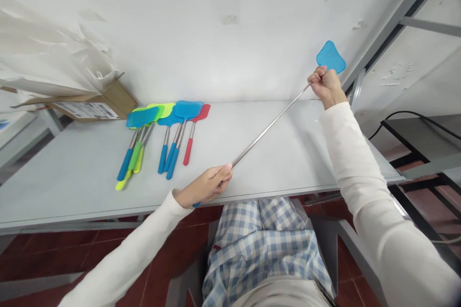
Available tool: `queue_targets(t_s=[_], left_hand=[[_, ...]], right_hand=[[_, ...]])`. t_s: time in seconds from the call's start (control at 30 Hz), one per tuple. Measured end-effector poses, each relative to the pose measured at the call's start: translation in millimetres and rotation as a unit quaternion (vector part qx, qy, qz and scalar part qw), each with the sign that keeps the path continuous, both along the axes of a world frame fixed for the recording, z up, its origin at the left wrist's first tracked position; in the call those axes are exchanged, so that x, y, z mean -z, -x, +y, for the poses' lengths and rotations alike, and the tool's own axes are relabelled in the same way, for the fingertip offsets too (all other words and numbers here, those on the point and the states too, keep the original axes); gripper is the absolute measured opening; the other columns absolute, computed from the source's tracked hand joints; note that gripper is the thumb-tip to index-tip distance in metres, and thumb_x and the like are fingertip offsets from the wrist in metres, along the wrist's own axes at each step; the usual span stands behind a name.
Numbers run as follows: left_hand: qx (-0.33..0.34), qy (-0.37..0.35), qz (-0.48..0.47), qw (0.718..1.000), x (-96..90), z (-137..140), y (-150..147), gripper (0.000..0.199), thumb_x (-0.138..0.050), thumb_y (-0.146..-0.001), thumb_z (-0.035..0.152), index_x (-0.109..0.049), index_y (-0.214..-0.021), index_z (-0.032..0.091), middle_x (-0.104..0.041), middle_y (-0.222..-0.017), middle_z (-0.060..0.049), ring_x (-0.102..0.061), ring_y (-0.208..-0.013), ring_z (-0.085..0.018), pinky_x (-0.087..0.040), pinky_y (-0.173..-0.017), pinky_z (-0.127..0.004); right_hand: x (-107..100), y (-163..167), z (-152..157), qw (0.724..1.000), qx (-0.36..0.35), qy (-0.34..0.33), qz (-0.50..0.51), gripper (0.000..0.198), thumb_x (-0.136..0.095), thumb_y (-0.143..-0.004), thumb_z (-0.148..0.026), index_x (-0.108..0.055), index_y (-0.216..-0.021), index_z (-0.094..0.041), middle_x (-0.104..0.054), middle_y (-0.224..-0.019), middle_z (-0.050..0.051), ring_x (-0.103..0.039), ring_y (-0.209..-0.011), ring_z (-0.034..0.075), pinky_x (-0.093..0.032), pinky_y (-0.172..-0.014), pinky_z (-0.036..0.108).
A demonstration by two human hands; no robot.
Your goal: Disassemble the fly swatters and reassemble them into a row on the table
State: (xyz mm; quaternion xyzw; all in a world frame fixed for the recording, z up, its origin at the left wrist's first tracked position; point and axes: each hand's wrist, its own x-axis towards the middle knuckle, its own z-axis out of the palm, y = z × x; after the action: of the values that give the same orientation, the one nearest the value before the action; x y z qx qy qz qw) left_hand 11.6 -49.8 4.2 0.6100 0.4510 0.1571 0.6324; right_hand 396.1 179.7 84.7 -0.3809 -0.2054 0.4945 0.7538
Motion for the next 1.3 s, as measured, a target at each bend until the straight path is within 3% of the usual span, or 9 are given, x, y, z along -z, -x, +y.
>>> queue_targets(t_s=[0.17,0.43,0.67,0.83,0.93,1.13,1.3], left_hand=[[-0.003,0.015,0.015,1.000,7.7,-7,12,0.055,-0.033,-0.090,0.075,-0.031,-0.069,0.024,-0.028,-0.046,0.008,-0.021,-0.034,-0.007,-0.020,-0.032,-0.023],[-0.001,0.017,0.025,1.000,5.8,-5,27,0.057,-0.033,-0.090,0.075,-0.030,-0.066,0.023,-0.029,-0.047,0.008,-0.024,-0.032,-0.006,-0.022,-0.033,-0.022],[0.013,0.043,0.003,0.999,7.8,20,35,0.053,-0.041,-0.088,0.074,-0.035,-0.073,0.023,-0.030,-0.047,0.011,-0.017,-0.031,-0.004,-0.017,-0.028,-0.017],[0.010,0.055,0.006,0.998,7.1,29,41,0.052,-0.044,-0.088,0.072,-0.038,-0.074,0.023,-0.028,-0.048,0.010,-0.016,-0.034,-0.004,-0.015,-0.028,-0.015],[0.018,0.062,0.011,0.998,7.8,31,39,0.053,-0.044,-0.088,0.073,-0.039,-0.073,0.023,-0.028,-0.047,0.010,-0.015,-0.033,-0.004,-0.014,-0.028,-0.015],[0.016,0.048,0.034,0.998,11.4,42,30,0.057,-0.051,-0.082,0.076,-0.040,-0.071,0.022,-0.030,-0.047,0.010,-0.016,-0.032,-0.003,-0.013,-0.028,-0.015],[0.022,0.027,0.054,0.998,12.9,59,17,0.058,-0.053,-0.081,0.076,-0.041,-0.068,0.021,-0.030,-0.046,0.010,-0.016,-0.031,-0.002,-0.011,-0.029,-0.015]], right_hand=[[3,7,3,1.000,-0.015,-0.001,0.023,0.038,-0.027,-0.092,0.003,-0.034,-0.066,-0.023,-0.026,-0.055,-0.007,-0.019,-0.040,0.008,-0.032,-0.041,0.023],[10,10,12,1.000,-0.004,-0.022,-0.003,0.039,-0.028,-0.098,-0.005,-0.035,-0.065,-0.024,-0.028,-0.054,-0.006,-0.022,-0.042,0.010,-0.036,-0.042,0.024],[18,4,-5,0.998,0.037,-0.052,0.020,0.041,-0.029,-0.107,-0.025,-0.045,-0.069,-0.025,-0.039,-0.058,-0.005,-0.039,-0.046,0.011,-0.046,-0.048,0.022],[18,-1,-22,0.991,-0.006,-0.069,0.118,0.036,-0.035,-0.106,-0.035,-0.050,-0.075,-0.024,-0.059,-0.072,0.000,-0.058,-0.064,0.010,-0.058,-0.065,0.023],[23,-4,-24,0.986,-0.022,-0.080,0.141,0.035,-0.037,-0.106,-0.031,-0.055,-0.078,-0.021,-0.063,-0.075,-0.001,-0.061,-0.065,0.006,-0.058,-0.071,0.019],[45,-2,-16,0.999,0.040,0.001,0.035,0.034,-0.044,-0.104,-0.035,-0.060,-0.076,-0.024,-0.066,-0.071,-0.003,-0.064,-0.065,0.008,-0.057,-0.067,0.022],[64,11,-14,0.996,0.083,0.008,-0.011,0.041,-0.034,-0.106,-0.034,-0.059,-0.076,-0.023,-0.071,-0.078,0.001,-0.070,-0.077,0.010,-0.057,-0.072,0.024]])
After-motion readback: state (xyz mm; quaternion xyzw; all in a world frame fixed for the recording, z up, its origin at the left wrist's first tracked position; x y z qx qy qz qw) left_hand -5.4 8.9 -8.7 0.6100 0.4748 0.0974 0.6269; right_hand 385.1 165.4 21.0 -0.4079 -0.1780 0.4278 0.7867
